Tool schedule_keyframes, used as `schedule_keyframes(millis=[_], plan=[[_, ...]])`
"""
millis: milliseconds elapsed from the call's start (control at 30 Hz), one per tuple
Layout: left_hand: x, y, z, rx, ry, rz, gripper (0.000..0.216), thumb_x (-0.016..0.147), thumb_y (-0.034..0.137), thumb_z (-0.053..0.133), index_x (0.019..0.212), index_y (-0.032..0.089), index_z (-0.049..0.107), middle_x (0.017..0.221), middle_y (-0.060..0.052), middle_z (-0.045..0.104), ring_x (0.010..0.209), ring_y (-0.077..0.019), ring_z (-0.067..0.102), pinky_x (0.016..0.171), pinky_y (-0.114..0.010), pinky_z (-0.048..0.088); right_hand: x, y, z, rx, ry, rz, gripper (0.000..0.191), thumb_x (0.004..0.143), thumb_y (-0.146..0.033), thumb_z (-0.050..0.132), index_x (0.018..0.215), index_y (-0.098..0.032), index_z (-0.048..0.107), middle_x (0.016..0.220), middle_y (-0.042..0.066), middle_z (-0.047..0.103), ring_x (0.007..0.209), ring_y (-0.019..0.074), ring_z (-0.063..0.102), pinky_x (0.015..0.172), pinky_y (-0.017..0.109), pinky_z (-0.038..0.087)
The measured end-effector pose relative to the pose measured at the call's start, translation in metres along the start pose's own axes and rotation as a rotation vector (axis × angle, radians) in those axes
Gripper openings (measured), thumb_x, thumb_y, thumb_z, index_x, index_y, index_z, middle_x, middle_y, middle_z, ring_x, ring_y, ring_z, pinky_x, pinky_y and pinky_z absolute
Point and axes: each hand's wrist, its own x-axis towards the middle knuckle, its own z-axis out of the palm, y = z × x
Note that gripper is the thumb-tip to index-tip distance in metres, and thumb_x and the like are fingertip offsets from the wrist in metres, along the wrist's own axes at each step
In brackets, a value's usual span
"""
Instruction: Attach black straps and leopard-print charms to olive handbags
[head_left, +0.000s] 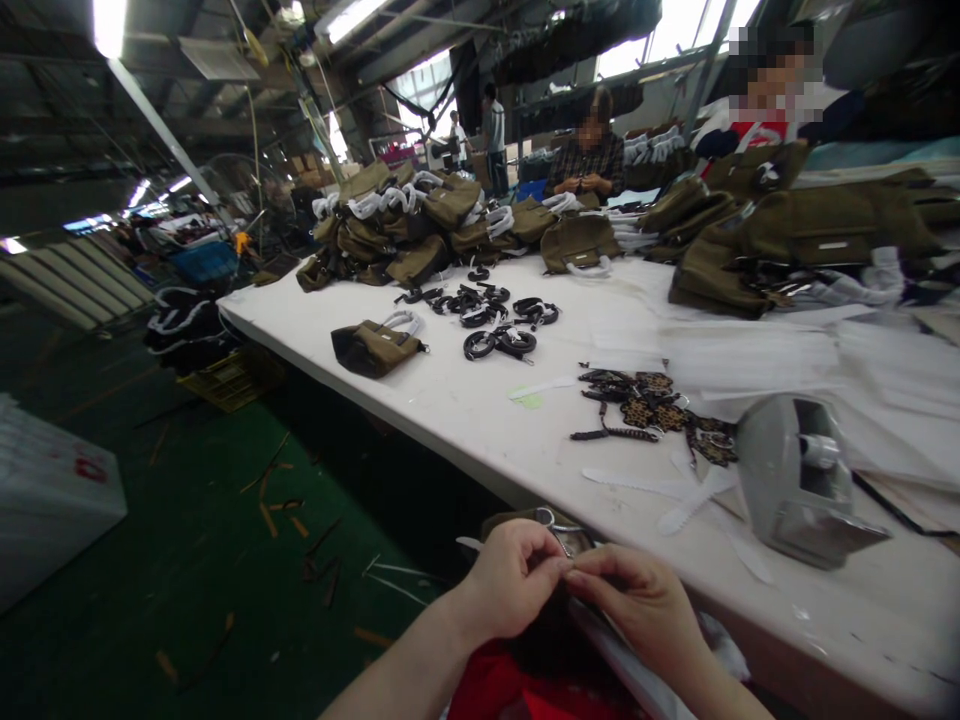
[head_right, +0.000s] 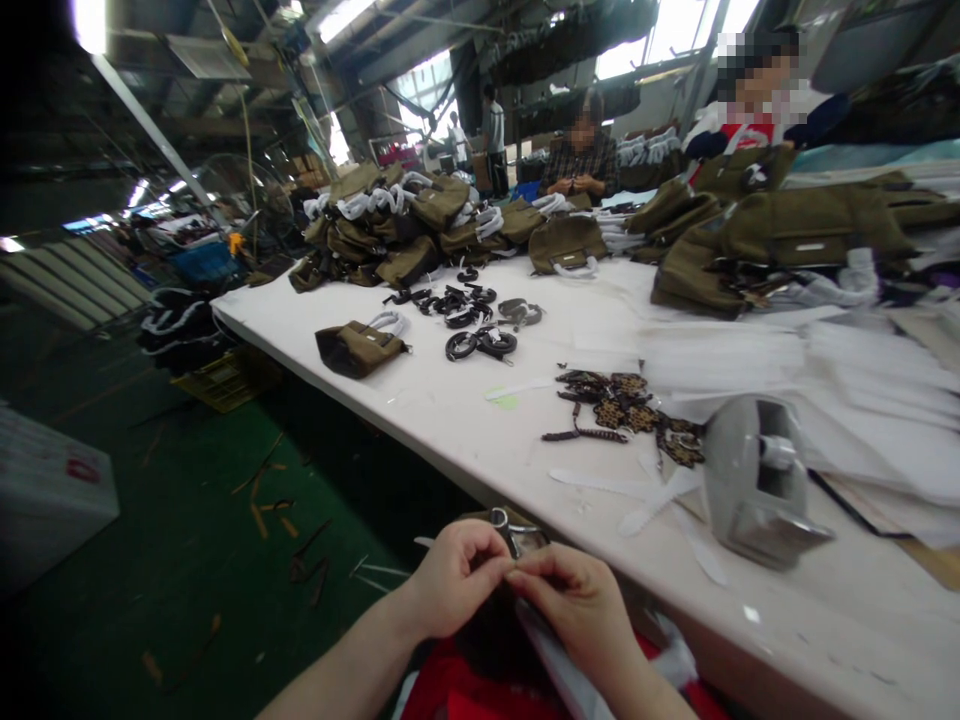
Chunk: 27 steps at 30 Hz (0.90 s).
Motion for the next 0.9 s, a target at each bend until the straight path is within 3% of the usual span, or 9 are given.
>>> schedule_keyframes(millis=[100,200,300,367,500,567,633,767,900], plan=[[-0.004,0.0,-0.001,-0.055,-0.017,-0.005,0.015,0.082,0.022,0.061,0.07,0.015,0.067,0.067,-0.002,0.063,0.065,-0.0122,0.054,0.061,-0.024,0.04,0.0,-0.001,0.003,-0.006,-0.019,0.008,0.022,0.075,-0.042,0.074,0.066,-0.022,0.074,0.063,0.002,0.074,0.058,0.0179,0.066,0.057,0.026,0.054],[-0.011,-0.001,-0.019,-0.05,0.028,0.045,0.016,0.087,0.027,0.059,0.093,0.017,0.07,0.089,-0.005,0.069,0.075,-0.0137,0.06,0.067,-0.024,0.045,0.001,-0.004,0.004,-0.054,-0.025,-0.001,0.021,0.075,-0.041,0.072,0.068,-0.022,0.073,0.067,0.003,0.075,0.063,0.0193,0.068,0.06,0.027,0.055],[-0.023,-0.018,-0.051,-0.066,0.328,-0.028,0.027,0.092,0.037,0.051,0.108,0.018,0.062,0.099,-0.007,0.067,0.08,-0.0152,0.063,0.068,-0.025,0.049,0.003,-0.004,0.003,-0.122,-0.034,-0.006,0.018,0.077,-0.04,0.069,0.079,-0.023,0.074,0.08,0.004,0.078,0.075,0.0216,0.071,0.07,0.03,0.057],[-0.035,-0.04,-0.07,-0.045,0.463,-0.187,0.028,0.093,0.042,0.048,0.09,0.017,0.062,0.082,-0.004,0.065,0.074,-0.0156,0.063,0.064,-0.026,0.049,0.004,-0.003,0.002,-0.163,-0.059,-0.008,0.019,0.08,-0.041,0.067,0.08,-0.023,0.073,0.081,0.004,0.077,0.076,0.0212,0.071,0.071,0.03,0.057],[-0.065,-0.094,-0.074,-0.005,0.12,-0.427,0.021,0.075,0.03,0.07,0.089,0.015,0.064,0.085,-0.005,0.069,0.079,-0.0188,0.065,0.07,-0.03,0.05,0.007,0.002,0.004,-0.197,-0.073,-0.019,0.021,0.082,-0.043,0.065,0.075,-0.023,0.07,0.074,0.002,0.074,0.069,0.0196,0.07,0.065,0.028,0.056],[-0.076,-0.113,-0.056,-0.151,-0.061,-0.479,0.043,0.064,0.025,0.079,0.103,0.014,0.064,0.1,-0.009,0.07,0.091,-0.0229,0.067,0.076,-0.033,0.052,0.007,0.002,0.006,-0.213,-0.059,-0.044,0.02,0.082,-0.042,0.065,0.078,-0.023,0.07,0.076,0.002,0.075,0.071,0.0199,0.071,0.067,0.029,0.057],[-0.08,-0.122,-0.032,-0.368,-0.1,-0.444,0.057,0.06,0.029,0.084,0.11,0.013,0.061,0.11,-0.012,0.069,0.1,-0.0264,0.067,0.083,-0.036,0.052,0.006,0.001,0.008,-0.239,-0.04,-0.099,0.018,0.082,-0.04,0.066,0.086,-0.024,0.071,0.083,0.003,0.076,0.076,0.0205,0.071,0.069,0.029,0.058],[-0.07,-0.103,-0.005,-0.587,0.039,-0.246,0.046,0.072,0.039,0.078,0.109,0.014,0.065,0.11,-0.011,0.071,0.104,-0.0263,0.065,0.095,-0.039,0.049,0.003,-0.005,0.007,-0.333,0.004,-0.214,0.019,0.085,-0.039,0.065,0.094,-0.023,0.068,0.084,0.003,0.073,0.066,0.0174,0.066,0.059,0.028,0.055],[-0.058,-0.056,-0.019,-0.576,0.1,-0.203,0.034,0.083,0.037,0.069,0.108,0.014,0.07,0.102,-0.008,0.073,0.097,-0.0216,0.065,0.093,-0.034,0.049,-0.002,-0.012,0.001,-0.467,0.015,-0.267,0.023,0.086,-0.044,0.064,0.08,-0.023,0.062,0.063,-0.001,0.062,0.051,0.0148,0.057,0.048,0.027,0.049]])
